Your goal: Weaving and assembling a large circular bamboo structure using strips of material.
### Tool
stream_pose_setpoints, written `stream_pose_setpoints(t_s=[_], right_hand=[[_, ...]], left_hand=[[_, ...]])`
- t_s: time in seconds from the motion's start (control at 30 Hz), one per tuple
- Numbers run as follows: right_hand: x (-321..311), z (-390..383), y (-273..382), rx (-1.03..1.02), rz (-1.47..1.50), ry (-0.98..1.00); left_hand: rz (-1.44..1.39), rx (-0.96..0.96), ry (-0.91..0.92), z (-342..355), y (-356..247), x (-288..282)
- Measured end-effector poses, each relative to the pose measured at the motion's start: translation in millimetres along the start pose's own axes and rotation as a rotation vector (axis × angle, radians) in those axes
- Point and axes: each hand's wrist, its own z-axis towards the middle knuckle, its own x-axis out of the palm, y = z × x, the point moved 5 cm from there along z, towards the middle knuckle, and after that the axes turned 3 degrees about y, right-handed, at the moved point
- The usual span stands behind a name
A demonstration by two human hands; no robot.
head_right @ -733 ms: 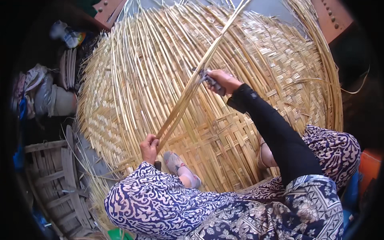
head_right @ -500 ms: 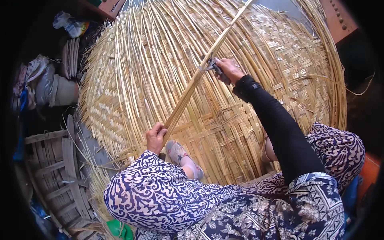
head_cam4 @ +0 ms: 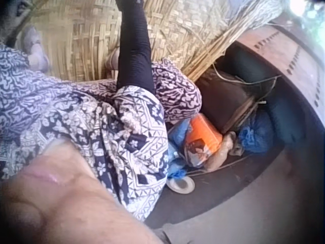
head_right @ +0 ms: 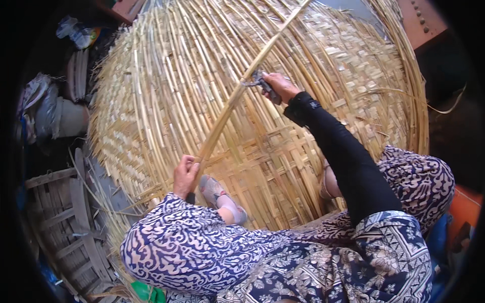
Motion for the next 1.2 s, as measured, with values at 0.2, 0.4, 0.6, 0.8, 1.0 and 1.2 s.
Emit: stream_pose_setpoints(t_s=[0.2,0.4,0.6,0.8,1.0,1.2], right_hand=[[-5,2,-3,0.025,-0.016,-0.019],[48,-15,-33,0.098,-0.252,0.325],[21,-7,-21,-0.003,0.007,0.1],[92,-26,-57,0.331,0.146,0.337],[75,-25,-25,0.1,0.079,0.294],[47,-22,-12,0.155,0.239,0.156]], left_hand=[[-0.036,-0.051,0.125,-11,21,14],[0.053,-0.056,-0.031,-16,32,11],[-0.04,-0.002,0.015,-3,-3,20],[0.054,-0.026,0.096,10,7,11],[0.535,0.17,-0.854,-35,-30,-20],[0.289,0.038,-0.3,-65,0,29]])
